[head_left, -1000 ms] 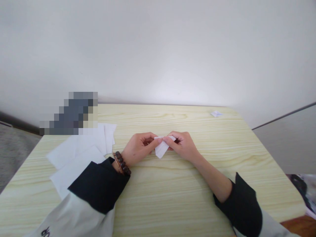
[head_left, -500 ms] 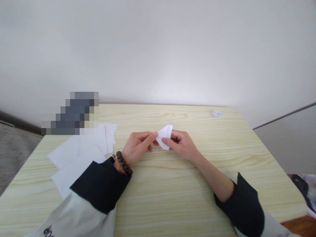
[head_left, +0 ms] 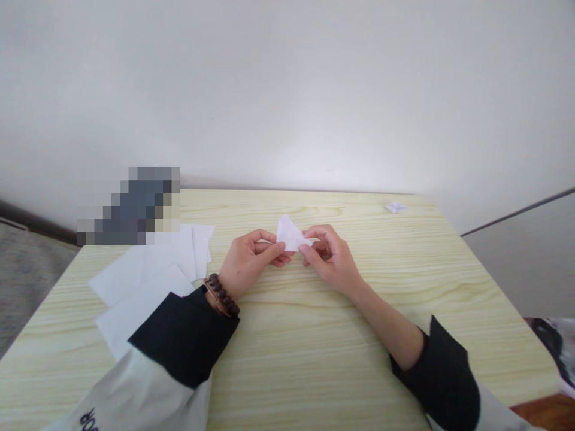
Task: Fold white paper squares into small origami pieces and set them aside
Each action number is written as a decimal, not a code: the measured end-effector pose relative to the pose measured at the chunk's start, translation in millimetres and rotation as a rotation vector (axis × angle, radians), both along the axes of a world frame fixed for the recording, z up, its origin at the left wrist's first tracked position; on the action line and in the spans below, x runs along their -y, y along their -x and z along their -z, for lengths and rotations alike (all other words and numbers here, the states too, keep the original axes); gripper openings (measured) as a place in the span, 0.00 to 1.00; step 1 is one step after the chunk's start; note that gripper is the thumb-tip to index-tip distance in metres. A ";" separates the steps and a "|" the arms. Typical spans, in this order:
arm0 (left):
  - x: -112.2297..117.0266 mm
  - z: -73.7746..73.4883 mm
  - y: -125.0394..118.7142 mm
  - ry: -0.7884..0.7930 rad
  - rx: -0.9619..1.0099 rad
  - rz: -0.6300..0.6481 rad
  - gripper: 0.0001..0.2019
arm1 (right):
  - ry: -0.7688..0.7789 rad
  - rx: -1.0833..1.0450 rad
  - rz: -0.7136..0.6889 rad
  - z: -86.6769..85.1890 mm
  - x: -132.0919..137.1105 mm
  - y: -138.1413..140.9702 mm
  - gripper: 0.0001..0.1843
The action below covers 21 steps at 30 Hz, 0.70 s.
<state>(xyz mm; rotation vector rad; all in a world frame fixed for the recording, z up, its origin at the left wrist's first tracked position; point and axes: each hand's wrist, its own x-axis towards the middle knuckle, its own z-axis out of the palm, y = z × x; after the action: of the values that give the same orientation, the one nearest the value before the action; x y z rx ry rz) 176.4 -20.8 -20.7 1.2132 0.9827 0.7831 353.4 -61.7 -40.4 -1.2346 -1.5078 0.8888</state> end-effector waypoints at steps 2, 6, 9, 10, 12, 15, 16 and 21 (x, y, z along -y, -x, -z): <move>-0.4 0.3 0.0 0.017 0.017 -0.015 0.16 | -0.007 0.112 -0.015 -3.6 1.6 0.2 0.10; -0.8 -1.0 0.0 0.018 0.001 -0.008 0.15 | -0.008 0.142 0.005 -6.7 1.8 0.7 0.10; -1.5 -0.2 0.8 -0.001 0.006 0.005 0.15 | 0.000 0.125 0.020 -4.9 0.6 0.7 0.11; -1.9 0.7 1.3 -0.004 0.014 0.012 0.15 | 0.000 0.117 0.020 -4.2 0.2 0.7 0.11; -2.6 2.9 2.3 -0.007 0.028 0.029 0.16 | -0.004 0.101 0.014 -3.3 -0.2 0.5 0.10; -3.0 4.6 3.2 -0.016 0.029 0.051 0.16 | -0.003 0.083 0.003 -2.9 -0.2 0.4 0.09; -2.9 4.2 3.2 -0.017 0.024 0.055 0.17 | 0.004 0.079 0.004 -2.9 0.0 0.4 0.10; -1.3 -2.3 1.8 -0.035 -0.046 0.061 0.16 | 0.047 0.065 0.020 -0.7 0.6 0.2 0.10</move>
<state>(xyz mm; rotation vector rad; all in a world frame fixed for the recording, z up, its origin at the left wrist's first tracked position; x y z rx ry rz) 174.6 -19.4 -18.4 1.2909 0.9685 0.7295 353.2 -62.2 -39.7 -1.3220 -1.5311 0.8824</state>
